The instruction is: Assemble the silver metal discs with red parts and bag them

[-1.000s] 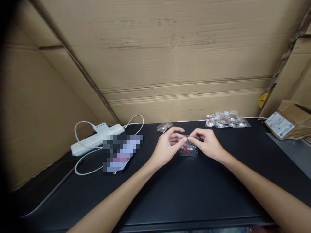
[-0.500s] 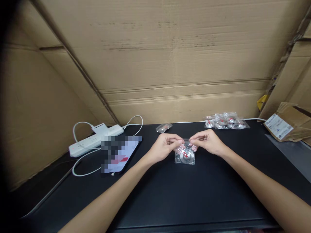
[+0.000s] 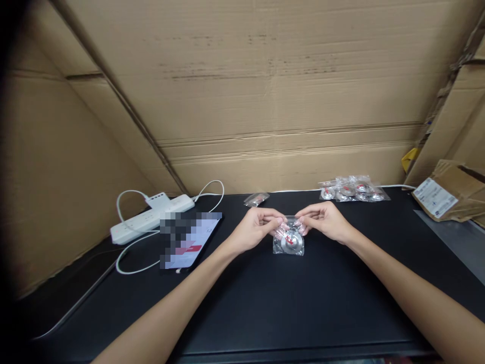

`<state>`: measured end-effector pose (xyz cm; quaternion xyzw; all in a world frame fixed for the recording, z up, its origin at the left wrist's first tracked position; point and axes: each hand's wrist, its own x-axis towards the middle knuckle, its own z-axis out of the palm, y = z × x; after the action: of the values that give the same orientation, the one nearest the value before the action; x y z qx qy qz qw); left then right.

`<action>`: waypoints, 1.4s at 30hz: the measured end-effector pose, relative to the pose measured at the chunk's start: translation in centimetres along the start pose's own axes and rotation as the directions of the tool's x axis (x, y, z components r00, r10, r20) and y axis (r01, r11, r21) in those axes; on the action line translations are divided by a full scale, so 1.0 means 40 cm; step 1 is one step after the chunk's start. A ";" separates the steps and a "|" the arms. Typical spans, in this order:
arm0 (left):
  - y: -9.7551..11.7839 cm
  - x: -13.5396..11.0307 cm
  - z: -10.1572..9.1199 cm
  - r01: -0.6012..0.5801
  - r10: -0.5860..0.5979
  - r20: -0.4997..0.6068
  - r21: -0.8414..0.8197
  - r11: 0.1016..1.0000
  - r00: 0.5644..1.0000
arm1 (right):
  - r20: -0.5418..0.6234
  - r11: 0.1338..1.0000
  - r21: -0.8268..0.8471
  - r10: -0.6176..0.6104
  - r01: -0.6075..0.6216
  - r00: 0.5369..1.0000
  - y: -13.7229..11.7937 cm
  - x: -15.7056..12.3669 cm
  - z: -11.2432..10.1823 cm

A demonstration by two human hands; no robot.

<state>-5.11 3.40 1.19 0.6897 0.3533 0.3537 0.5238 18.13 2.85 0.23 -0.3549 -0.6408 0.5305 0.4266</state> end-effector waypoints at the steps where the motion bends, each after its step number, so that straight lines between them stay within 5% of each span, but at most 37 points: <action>1: 0.000 0.000 0.001 -0.011 0.011 -0.008 -0.008 1.000 1.000 | -0.001 1.000 0.003 -0.002 0.002 1.000 -0.005 -0.002 0.003; 11: 0.002 -0.011 0.033 -0.101 0.100 0.026 0.055 0.993 0.995 | -0.058 0.995 -0.101 -0.026 0.020 0.998 0.004 -0.002 0.048; 17: -0.004 -0.009 0.035 -0.069 0.074 -0.045 0.103 0.992 0.996 | -0.051 0.992 -0.127 -0.020 0.014 0.998 0.011 0.001 0.038; 29: -0.019 0.004 0.013 -0.011 0.009 -0.052 -0.032 0.999 0.999 | -0.134 0.998 -0.061 -0.025 0.017 0.991 0.003 0.008 0.005; 38: -0.019 0.001 0.018 0.027 -0.023 0.120 -0.030 0.999 0.992 | -0.226 0.998 0.053 -0.028 0.041 0.974 -0.012 0.005 0.016; 42: -0.029 0.005 0.023 0.041 -0.039 0.063 -0.023 0.999 0.997 | -0.309 0.995 0.084 -0.022 0.050 0.951 -0.014 0.010 -0.013</action>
<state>-4.37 3.38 -0.11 0.6867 0.3461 0.3255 0.5501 18.45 3.29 0.89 -0.4015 -0.5482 0.4897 0.5464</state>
